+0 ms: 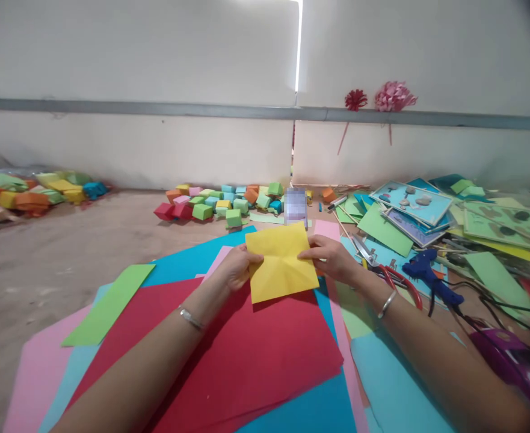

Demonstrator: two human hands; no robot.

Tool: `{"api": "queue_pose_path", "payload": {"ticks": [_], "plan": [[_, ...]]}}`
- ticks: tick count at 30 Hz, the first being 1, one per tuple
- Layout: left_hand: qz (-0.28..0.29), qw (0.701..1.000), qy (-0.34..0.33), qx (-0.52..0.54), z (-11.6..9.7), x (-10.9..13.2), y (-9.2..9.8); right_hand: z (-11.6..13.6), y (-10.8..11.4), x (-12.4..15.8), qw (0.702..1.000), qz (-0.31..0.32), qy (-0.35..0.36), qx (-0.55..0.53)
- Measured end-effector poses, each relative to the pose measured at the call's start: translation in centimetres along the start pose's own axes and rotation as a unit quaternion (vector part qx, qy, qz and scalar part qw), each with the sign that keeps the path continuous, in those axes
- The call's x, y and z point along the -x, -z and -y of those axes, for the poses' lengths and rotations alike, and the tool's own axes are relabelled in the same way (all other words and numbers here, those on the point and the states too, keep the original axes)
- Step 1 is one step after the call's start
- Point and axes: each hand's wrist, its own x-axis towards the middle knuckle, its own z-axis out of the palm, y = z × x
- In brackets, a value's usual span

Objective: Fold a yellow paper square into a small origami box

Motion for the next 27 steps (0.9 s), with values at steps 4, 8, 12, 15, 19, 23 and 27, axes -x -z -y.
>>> {"api": "queue_pose_path", "payload": {"ticks": [4,8,12,15,19,23,27], "plan": [[0.020,1.000,0.016,0.000,0.0,0.1,0.1,-0.6,0.7,0.1,0.999,-0.033,-0.021,-0.031],[0.035,0.999,0.014,0.000,0.0,0.2,0.2,-0.6,1.0,0.0,0.995,-0.049,-0.054,-0.068],[0.050,0.999,0.008,-0.006,0.0,0.3,0.2,-0.2,0.8,0.0,0.987,-0.058,-0.094,-0.117],[0.064,0.998,0.000,-0.009,0.2,0.5,0.0,0.3,0.7,0.1,0.980,-0.066,-0.125,-0.141],[0.088,0.996,-0.014,-0.004,0.1,0.6,-0.5,1.1,0.2,0.2,0.969,-0.107,-0.184,-0.127],[0.099,0.995,-0.019,0.002,-0.6,0.6,-0.5,1.6,-0.5,0.2,0.958,-0.139,-0.228,-0.109],[0.045,0.996,-0.078,-0.015,-1.0,0.6,0.0,1.9,-0.7,0.0,0.951,-0.147,-0.254,-0.095]]}}
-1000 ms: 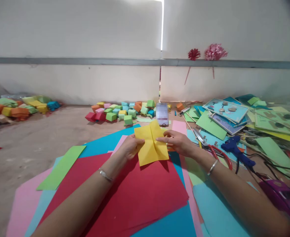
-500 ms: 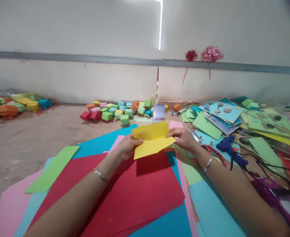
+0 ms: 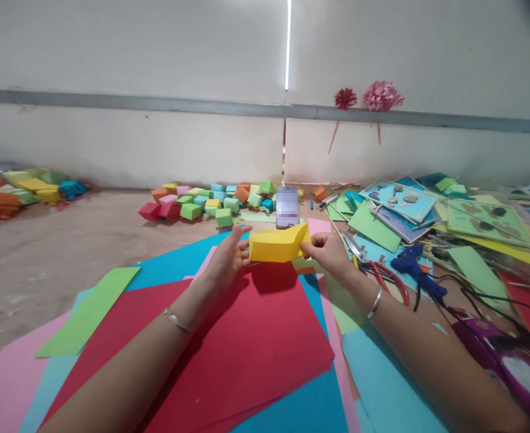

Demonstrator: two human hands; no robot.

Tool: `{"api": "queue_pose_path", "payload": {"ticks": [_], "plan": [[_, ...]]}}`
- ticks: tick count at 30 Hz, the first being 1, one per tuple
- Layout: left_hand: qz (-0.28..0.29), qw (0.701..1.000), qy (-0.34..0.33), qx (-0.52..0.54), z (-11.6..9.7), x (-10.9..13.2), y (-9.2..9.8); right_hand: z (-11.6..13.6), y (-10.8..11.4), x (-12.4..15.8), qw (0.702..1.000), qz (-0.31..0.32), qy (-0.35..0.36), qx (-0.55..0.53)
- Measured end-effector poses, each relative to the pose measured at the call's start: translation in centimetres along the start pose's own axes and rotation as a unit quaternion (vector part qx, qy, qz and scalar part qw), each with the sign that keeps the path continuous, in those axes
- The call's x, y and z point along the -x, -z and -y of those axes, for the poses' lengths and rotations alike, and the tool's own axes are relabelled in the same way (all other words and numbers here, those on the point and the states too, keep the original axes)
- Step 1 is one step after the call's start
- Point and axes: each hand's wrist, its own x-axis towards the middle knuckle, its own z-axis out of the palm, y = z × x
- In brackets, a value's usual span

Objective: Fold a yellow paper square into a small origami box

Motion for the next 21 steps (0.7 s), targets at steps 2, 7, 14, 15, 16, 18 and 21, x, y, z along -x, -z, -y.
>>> {"api": "queue_pose_path", "payload": {"ticks": [2,7,14,15,16,18,21], "plan": [[-0.017,0.997,-0.054,-0.054,0.1,0.1,0.1,0.2,0.0,0.1,1.000,-0.003,-0.010,0.004],[-0.008,0.990,-0.069,-0.122,0.8,0.3,0.1,0.7,-0.2,0.3,0.999,-0.024,-0.041,-0.004],[-0.027,0.976,-0.131,-0.170,0.7,-0.2,0.3,1.0,-0.2,0.2,0.991,-0.033,-0.108,-0.065],[-0.033,0.972,-0.141,-0.186,0.8,-0.3,0.4,1.0,-0.2,0.1,0.990,-0.029,-0.119,-0.076],[-0.039,0.968,-0.146,-0.200,0.9,-0.4,0.5,1.0,-0.2,0.1,0.988,-0.026,-0.128,-0.087],[-0.053,0.966,-0.145,-0.209,1.2,-0.5,0.7,1.0,-0.2,0.0,0.984,-0.019,-0.145,-0.105],[-0.069,0.968,-0.140,-0.195,1.6,-0.6,0.9,1.0,-0.3,-0.1,0.980,-0.010,-0.158,-0.123]]}}
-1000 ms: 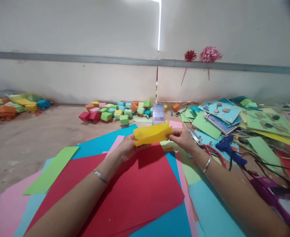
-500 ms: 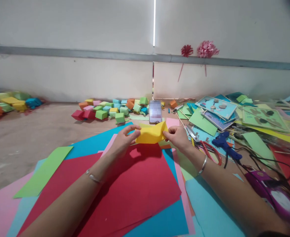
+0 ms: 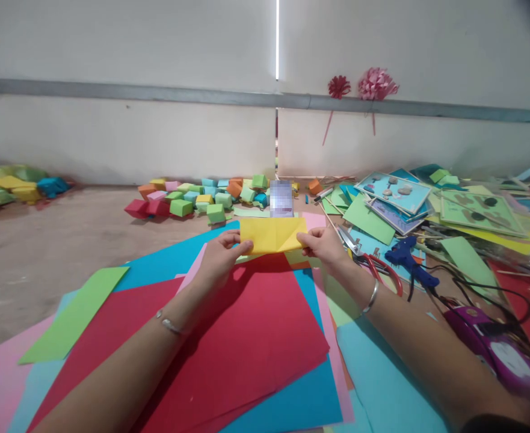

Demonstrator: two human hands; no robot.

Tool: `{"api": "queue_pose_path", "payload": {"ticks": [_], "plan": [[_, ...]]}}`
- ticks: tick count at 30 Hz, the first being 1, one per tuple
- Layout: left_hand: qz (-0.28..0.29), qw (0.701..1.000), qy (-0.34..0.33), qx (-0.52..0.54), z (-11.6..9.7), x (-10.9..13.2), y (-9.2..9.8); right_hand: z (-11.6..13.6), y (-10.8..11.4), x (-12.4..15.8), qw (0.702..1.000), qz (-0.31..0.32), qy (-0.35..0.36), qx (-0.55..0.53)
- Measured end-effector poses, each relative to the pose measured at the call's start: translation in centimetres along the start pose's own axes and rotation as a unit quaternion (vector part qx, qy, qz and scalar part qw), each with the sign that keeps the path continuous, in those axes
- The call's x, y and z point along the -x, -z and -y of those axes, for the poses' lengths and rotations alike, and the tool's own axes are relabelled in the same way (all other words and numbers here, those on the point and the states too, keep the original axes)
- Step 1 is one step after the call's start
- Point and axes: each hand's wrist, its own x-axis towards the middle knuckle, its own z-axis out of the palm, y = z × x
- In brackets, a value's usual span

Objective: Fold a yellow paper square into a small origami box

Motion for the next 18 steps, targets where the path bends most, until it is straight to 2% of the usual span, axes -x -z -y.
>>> {"api": "queue_pose_path", "payload": {"ticks": [5,9,11,14,15,16,18], "plan": [[0.000,1.000,0.007,0.017,0.0,0.2,-0.2,-0.5,0.0,-0.2,1.000,0.006,0.004,-0.008],[-0.018,0.999,-0.026,0.011,-0.6,0.2,-0.1,-0.3,0.2,-0.2,0.999,0.005,0.041,-0.002],[-0.033,0.998,-0.050,0.015,-0.9,0.1,-0.1,0.2,0.2,0.1,0.994,0.000,0.105,0.007],[-0.055,0.995,-0.073,0.031,-1.3,-0.1,0.0,0.7,0.3,0.5,0.968,0.010,0.249,0.039],[-0.058,0.995,-0.075,0.036,-1.4,-0.1,-0.1,0.8,0.3,0.7,0.963,0.020,0.267,0.040],[-0.057,0.995,-0.076,0.039,-1.4,-0.1,-0.1,0.8,0.2,0.8,0.965,0.031,0.259,0.032],[-0.045,0.995,-0.071,0.047,-1.6,0.0,-0.2,0.6,0.2,0.9,0.979,0.049,0.195,-0.011]]}}
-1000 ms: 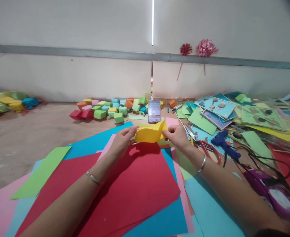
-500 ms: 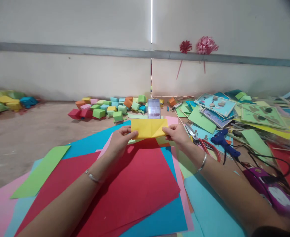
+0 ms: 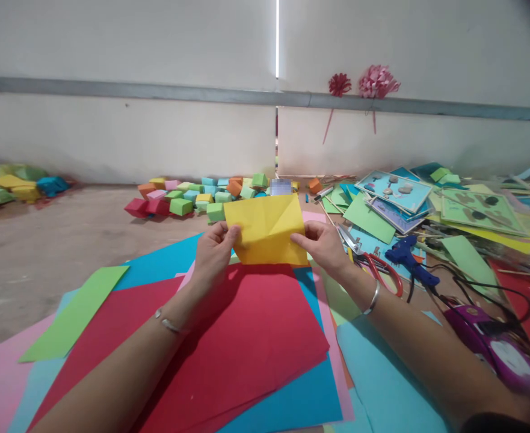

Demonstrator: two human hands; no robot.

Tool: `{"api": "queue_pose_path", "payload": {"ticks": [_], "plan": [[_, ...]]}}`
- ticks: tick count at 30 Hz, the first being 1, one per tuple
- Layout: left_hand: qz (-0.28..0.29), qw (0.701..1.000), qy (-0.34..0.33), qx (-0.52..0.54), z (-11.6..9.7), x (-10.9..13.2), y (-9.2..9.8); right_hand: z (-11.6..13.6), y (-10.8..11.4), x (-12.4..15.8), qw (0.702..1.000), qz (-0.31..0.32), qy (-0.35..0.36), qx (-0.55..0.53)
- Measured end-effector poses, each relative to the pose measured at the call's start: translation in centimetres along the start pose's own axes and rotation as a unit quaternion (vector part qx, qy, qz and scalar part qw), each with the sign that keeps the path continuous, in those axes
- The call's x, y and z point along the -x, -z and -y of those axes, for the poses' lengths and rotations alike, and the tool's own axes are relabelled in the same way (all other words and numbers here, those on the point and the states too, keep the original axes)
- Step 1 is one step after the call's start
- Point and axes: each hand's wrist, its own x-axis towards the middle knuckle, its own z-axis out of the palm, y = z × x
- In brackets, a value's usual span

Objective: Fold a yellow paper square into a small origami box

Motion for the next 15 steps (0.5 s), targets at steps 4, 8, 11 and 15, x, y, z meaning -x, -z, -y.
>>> {"api": "queue_pose_path", "payload": {"ticks": [4,8,11,15], "plan": [[0.039,0.999,0.021,0.016,-0.28,0.37,-0.19,-0.05,0.05,0.05,0.993,-0.008,-0.074,-0.087],[0.052,0.997,0.045,0.026,-0.36,0.58,-0.27,0.15,0.08,-0.07,0.977,0.001,-0.144,-0.155],[0.045,0.997,0.062,0.029,-0.30,0.58,-0.35,0.09,-0.04,-0.15,0.961,0.012,-0.188,-0.202],[0.045,0.996,0.075,0.036,-0.18,0.50,-0.47,-0.24,-0.05,-0.38,0.953,-0.017,-0.204,-0.222]]}}
